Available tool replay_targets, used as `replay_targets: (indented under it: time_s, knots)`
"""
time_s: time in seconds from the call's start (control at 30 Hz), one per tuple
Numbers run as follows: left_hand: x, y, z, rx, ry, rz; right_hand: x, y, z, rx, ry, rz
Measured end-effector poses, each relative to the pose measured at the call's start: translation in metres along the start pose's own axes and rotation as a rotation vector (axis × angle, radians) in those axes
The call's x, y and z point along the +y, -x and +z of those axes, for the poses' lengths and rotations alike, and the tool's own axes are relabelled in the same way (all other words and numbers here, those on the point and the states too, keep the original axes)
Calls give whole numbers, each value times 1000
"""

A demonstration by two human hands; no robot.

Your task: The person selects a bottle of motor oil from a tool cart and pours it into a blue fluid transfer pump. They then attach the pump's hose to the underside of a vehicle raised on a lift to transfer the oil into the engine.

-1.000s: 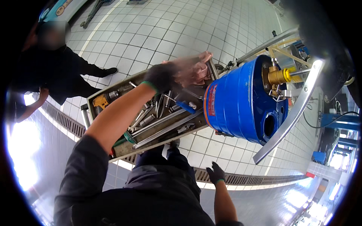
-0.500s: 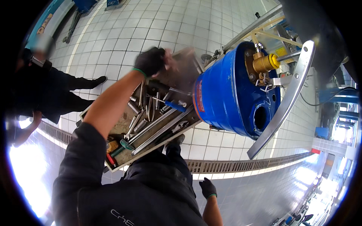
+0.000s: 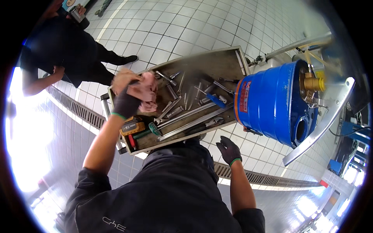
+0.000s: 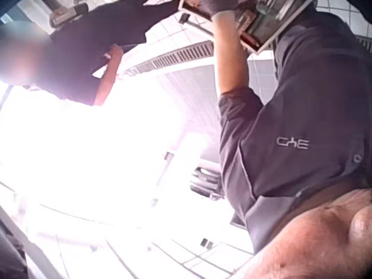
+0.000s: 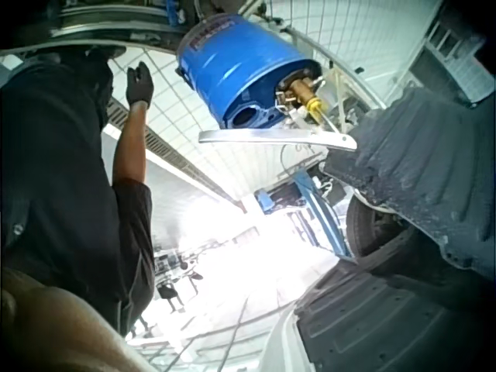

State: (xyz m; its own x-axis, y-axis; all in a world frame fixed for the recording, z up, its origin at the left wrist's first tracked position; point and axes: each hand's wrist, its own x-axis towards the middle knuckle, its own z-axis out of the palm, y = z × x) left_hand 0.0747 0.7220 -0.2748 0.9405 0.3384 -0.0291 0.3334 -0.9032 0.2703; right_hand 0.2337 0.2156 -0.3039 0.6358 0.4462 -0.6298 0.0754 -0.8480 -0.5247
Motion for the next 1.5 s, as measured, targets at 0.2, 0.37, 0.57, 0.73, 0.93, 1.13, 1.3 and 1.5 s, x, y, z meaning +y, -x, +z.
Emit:
replay_targets:
  time_s: [0.2,0.37,0.57,0.73,0.93,1.13,1.3,1.5]
  knots:
    - [44,-13,78,-26,25,-69,-46,-5,17,-3,67,-180]
    - [44,-30,71,28,24,16,-26,18,35,13,81,-119]
    - [37,-40,61,-125,27,-34,53,11,55,273,207,-413]
    - [28,-48,61,-210,70,-115,-31,-32,37,206,-984,291]
    - [37,-106,32,-236,438,-209,-11,-96,77,240,-644,313]
    - [165,-225,19,166,609,353,-18,-94,81,307,-590,327]
    - [250,-317,103,-598,964,274,-26,-104,101,439,-1010,158]
    - [282,-329,132,-334,117,708,-35,-99,98,433,-544,384]
